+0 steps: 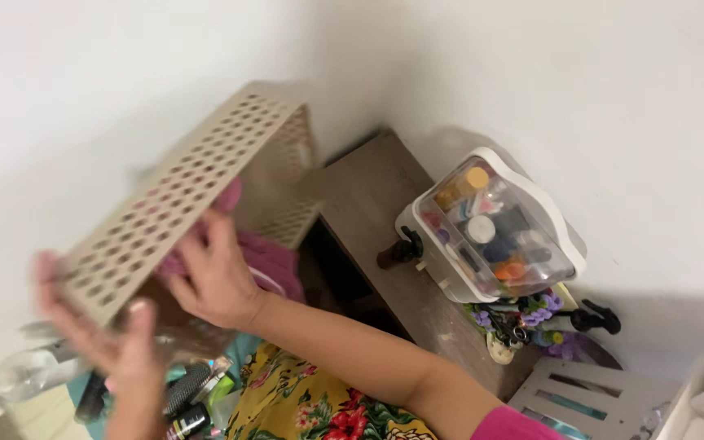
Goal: The person cleans a beige plastic basket with a pink cloth, then removes various cosmetic items from a clear plastic organizer and places them on a nearby surface. The person continues to wipe the organizer and surrounding area with the cloth.
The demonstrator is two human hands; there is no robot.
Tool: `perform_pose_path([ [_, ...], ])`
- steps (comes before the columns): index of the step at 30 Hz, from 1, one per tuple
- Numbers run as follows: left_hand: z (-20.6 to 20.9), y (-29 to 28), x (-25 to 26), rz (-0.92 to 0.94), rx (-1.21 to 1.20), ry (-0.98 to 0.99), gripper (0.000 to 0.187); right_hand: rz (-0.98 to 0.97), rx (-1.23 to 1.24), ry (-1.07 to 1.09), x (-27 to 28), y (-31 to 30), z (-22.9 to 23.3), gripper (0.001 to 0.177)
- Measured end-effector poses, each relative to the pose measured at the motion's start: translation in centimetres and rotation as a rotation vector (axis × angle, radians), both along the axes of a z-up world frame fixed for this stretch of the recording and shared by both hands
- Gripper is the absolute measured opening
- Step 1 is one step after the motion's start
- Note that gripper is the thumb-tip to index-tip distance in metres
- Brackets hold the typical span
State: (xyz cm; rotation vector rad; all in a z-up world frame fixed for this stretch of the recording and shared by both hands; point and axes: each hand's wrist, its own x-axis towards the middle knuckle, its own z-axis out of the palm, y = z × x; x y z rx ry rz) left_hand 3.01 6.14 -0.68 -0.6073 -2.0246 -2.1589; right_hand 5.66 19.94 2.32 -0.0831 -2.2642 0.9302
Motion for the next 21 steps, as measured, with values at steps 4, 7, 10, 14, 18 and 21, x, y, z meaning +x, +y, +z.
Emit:
perform_pose_path([
  [4, 1.3, 5.3, 0.9, -0.076, 0.038, -0.082, 0.1, 0.058, -0.63, -0.153, -1.8, 5.0, -0.9, 0.03],
  [7, 2.6, 6.6, 0.3, -0.172, 0.177, -0.148, 0.1, -0.279, -0.69, -0.184, -2.7, 10.1, -1.2, 0.041],
  [10, 3.8, 7.0, 0.1, -0.192, 0.184, -0.155, 0.096, -0.259, -0.389, -0.063, -3.5, 14.7, -1.2, 0.03],
  [14, 5.1, 6.9, -0.8, -0.218, 0.233, -0.19, 0.098, -0.528, 0.329, -0.158, -3.8, 19.8, -2.6, 0.029],
  [18, 5.1, 7.7, -2.1, -0.227, 0.302, -0.309, 0.105, -0.672, 0.772, -0.215, -2.8, 20.4, -5.5, 0.038],
  [21, 4.7, 8.2, -2.5, -0.22, 0.271, -0.244, 0.101, -0.614, 0.604, -0.576, -1.4, 19.9, -7.6, 0.043],
])
